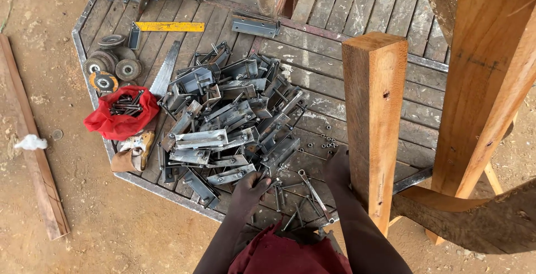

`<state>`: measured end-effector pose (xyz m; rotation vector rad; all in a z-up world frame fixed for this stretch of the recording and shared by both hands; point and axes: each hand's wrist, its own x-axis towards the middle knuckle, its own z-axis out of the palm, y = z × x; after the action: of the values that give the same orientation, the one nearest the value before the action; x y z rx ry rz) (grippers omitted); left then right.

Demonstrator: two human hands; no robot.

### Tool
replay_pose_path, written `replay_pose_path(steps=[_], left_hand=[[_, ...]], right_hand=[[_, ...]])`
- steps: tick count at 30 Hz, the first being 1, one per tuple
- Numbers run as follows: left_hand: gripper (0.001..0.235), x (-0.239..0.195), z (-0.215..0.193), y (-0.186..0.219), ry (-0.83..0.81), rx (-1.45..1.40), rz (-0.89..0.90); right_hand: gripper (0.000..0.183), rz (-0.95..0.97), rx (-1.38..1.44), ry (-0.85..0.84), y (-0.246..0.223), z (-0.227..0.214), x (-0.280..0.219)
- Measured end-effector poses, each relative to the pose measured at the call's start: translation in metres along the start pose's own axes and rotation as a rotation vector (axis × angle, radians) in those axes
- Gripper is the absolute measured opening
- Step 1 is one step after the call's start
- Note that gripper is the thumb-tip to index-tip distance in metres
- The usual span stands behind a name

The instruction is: Sorting and inspecting small metal hardware like bolts and nuts on a fabrication workbench

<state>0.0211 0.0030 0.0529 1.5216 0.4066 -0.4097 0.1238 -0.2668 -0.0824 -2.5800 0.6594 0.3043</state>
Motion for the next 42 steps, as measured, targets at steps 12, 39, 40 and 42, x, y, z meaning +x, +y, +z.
replay_pose_path(steps=[12,39,40,42], left_hand=[[0.027,0.004,0.013,0.022,0.036,0.053,-0.049],[0.013,-0.017,0.045,0.048,0.258,0.012,-0.100],[0.013,-0.019,0.045,0.051,0.259,0.014,-0.102],[0.018,-0.023,0.049,0.056,0.227,0.045,-0.133]], right_hand=[[0.020,-0.233,0.113,0.062,-0.004,-0.010,-0.005],[0.005,-0.051,1.019,-0.676,-0.092,-0.145,-0.140],[0.005,-0.049,1.021,-0.678,-0.092,-0.143,-0.139],[0.008,-0.053,1.066,-0.628,-0.089,-0.139,-0.135]])
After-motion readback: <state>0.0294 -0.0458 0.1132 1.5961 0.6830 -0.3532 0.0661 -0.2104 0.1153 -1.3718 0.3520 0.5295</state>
